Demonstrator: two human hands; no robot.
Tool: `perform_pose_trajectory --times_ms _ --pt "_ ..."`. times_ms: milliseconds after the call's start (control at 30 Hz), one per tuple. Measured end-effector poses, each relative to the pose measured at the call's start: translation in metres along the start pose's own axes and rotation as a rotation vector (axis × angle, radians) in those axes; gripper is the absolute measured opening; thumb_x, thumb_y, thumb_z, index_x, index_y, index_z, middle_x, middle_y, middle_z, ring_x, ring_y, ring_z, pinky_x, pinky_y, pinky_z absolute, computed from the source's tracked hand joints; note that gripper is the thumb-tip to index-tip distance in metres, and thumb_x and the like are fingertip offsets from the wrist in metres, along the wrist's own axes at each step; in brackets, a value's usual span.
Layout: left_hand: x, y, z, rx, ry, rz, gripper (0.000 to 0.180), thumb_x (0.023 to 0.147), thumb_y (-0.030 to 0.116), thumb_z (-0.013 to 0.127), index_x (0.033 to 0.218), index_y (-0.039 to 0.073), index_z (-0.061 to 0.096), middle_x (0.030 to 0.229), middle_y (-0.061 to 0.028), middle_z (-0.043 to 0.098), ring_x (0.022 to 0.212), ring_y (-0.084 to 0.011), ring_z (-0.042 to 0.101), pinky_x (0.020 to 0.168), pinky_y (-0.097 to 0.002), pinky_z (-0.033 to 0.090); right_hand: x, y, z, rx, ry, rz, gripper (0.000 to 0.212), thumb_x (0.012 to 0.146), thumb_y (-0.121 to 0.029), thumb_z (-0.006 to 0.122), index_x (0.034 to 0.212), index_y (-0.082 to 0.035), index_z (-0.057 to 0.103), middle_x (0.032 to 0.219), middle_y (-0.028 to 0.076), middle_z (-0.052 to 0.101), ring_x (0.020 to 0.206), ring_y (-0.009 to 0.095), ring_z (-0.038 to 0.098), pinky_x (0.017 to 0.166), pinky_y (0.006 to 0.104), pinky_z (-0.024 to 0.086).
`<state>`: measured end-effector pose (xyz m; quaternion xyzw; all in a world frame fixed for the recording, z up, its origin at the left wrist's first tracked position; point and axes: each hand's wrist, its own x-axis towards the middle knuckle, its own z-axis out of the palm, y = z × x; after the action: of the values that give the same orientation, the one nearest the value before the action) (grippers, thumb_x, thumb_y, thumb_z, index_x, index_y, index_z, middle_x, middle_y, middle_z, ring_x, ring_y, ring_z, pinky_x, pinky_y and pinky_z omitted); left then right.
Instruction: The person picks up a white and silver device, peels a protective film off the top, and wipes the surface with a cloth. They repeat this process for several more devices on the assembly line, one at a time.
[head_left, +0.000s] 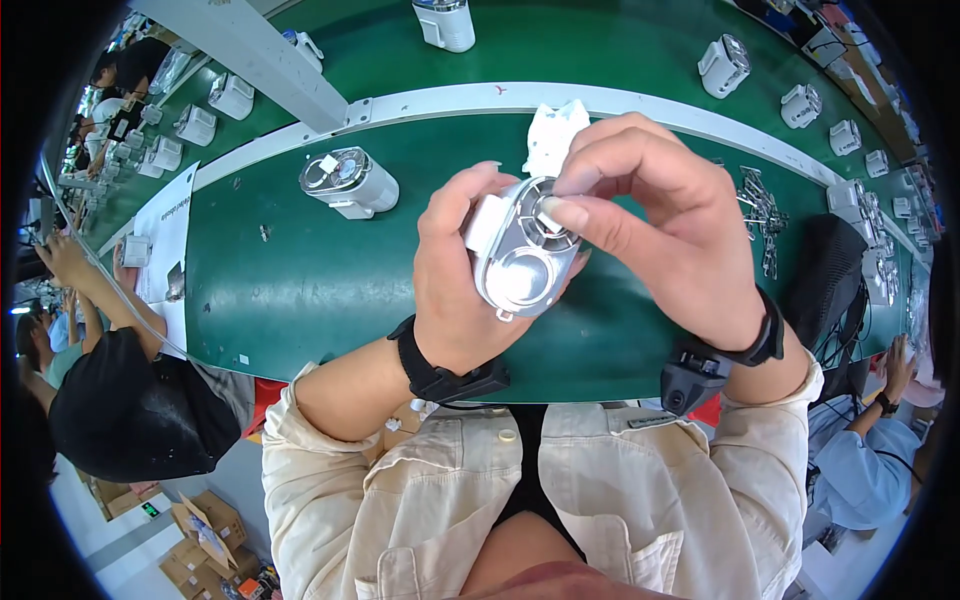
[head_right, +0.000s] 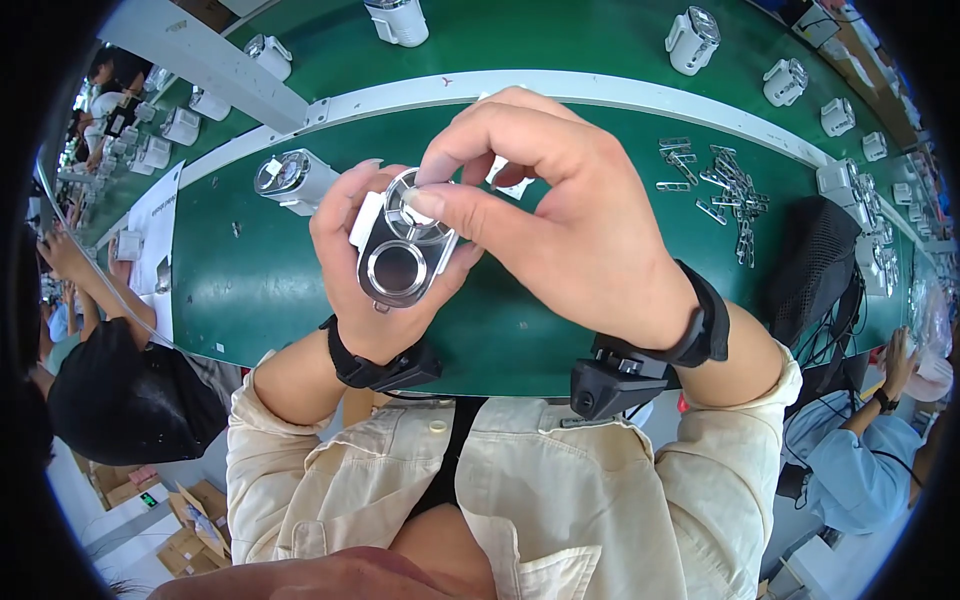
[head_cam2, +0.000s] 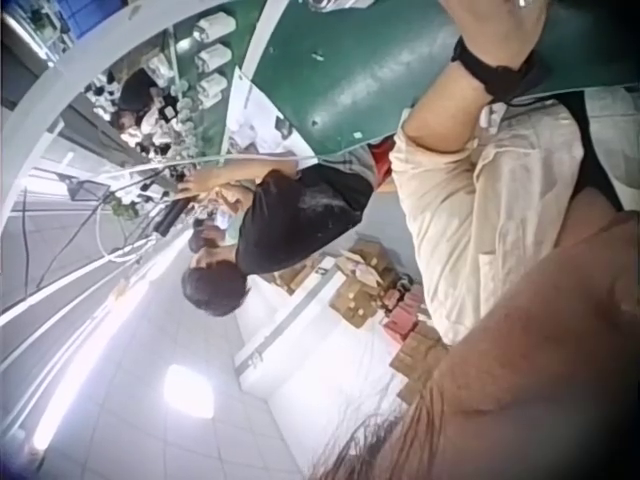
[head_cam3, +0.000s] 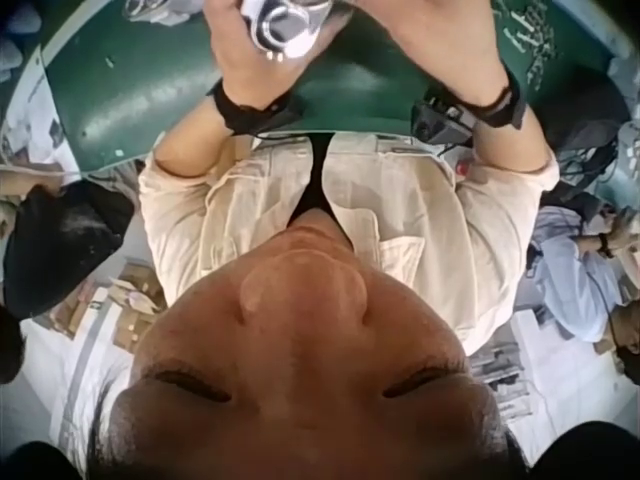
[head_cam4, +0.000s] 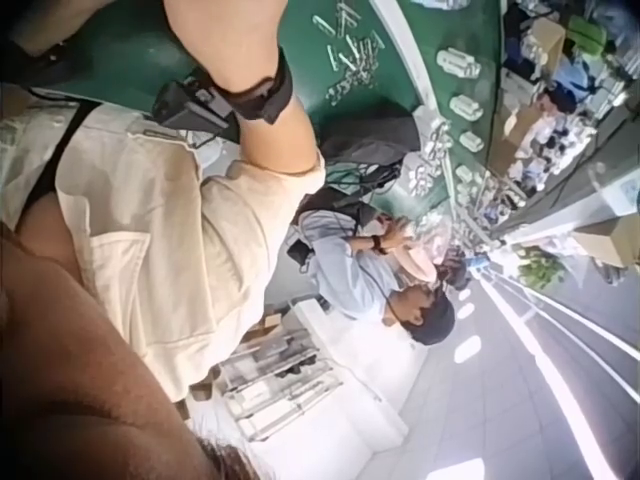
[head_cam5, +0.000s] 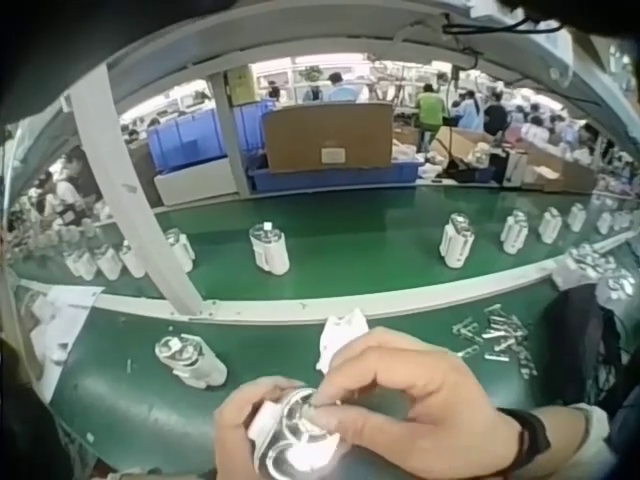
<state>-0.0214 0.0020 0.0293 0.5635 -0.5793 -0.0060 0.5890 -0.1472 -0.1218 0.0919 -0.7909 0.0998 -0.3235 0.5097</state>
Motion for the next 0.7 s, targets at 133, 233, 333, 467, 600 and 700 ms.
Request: perform_pose_trajectory --times_ms 133,233,333,467,600,700 --pt "0.002 -0.003 0.005 -0.050 0.040 -0.013 0.086 0.065 0.009 0.088 0.132 0.001 0.034 0.106 -0.0146 0.060 0.088 -0.0234 0.065 0.074 -0.0318 0.053 -0.001 -0.007 -0.001 -0.162 -0.003 -0.130 0.019 0.076 0.001 0.074 0.094 -0.001 0.068 0.095 0.007 0.060 0.083 0.017 0.060 0.071 0.0271 0.050" --pt "0.004 0.000 0.004 -0.028 0.037 -0.022 0.086 0.065 0.009 0.088 0.132 0.001 0.034 0.106 -0.0145 0.060 0.088 -0.0231 0.065 0.075 -0.0318 0.053 -0.002 -0.011 0.001 -0.297 0.022 -0.207 0.022 0.074 0.001 0.074 0.095 -0.002 0.069 0.093 0.007 0.060 0.082 0.017 0.060 0.071 0.0273 0.049" --pt "0.005 -0.001 0.004 -0.019 0.032 -0.023 0.086 0.065 0.009 0.088 0.132 0.001 0.034 0.106 -0.0144 0.060 0.088 -0.0229 0.064 0.075 -0.0316 0.053 -0.003 -0.011 -0.001 -0.286 0.045 -0.180 0.025 0.071 0.002 0.074 0.096 -0.003 0.071 0.092 0.007 0.061 0.079 0.018 0.059 0.069 0.0290 0.049" --pt "0.004 -0.004 0.004 -0.001 0.023 -0.017 0.086 0.065 0.008 0.087 0.133 0.001 0.034 0.105 -0.0142 0.060 0.088 -0.0227 0.064 0.075 -0.0314 0.053 -0.002 -0.016 -0.011 -0.503 -0.046 -0.281 0.029 0.068 0.002 0.074 0.096 -0.003 0.072 0.090 0.008 0.062 0.075 0.020 0.059 0.067 0.0308 0.047" --pt "0.007 -0.006 0.003 0.055 -0.005 -0.001 0.086 0.066 0.008 0.087 0.133 0.000 0.034 0.106 -0.0142 0.060 0.089 -0.0223 0.064 0.076 -0.0312 0.053 0.002 -0.013 -0.014 -0.614 -0.117 -0.389 0.030 0.066 0.001 0.074 0.096 0.000 0.071 0.091 0.009 0.062 0.073 0.021 0.058 0.064 0.0317 0.046" --pt "0.010 -0.005 0.002 0.091 -0.029 0.019 0.086 0.066 0.009 0.088 0.133 0.000 0.035 0.107 -0.0144 0.059 0.090 -0.0219 0.064 0.077 -0.0312 0.052 0.008 -0.005 -0.019 -0.627 -0.205 -0.540 0.027 0.070 0.000 0.073 0.097 0.002 0.070 0.092 0.010 0.063 0.077 0.021 0.060 0.067 0.0311 0.048"
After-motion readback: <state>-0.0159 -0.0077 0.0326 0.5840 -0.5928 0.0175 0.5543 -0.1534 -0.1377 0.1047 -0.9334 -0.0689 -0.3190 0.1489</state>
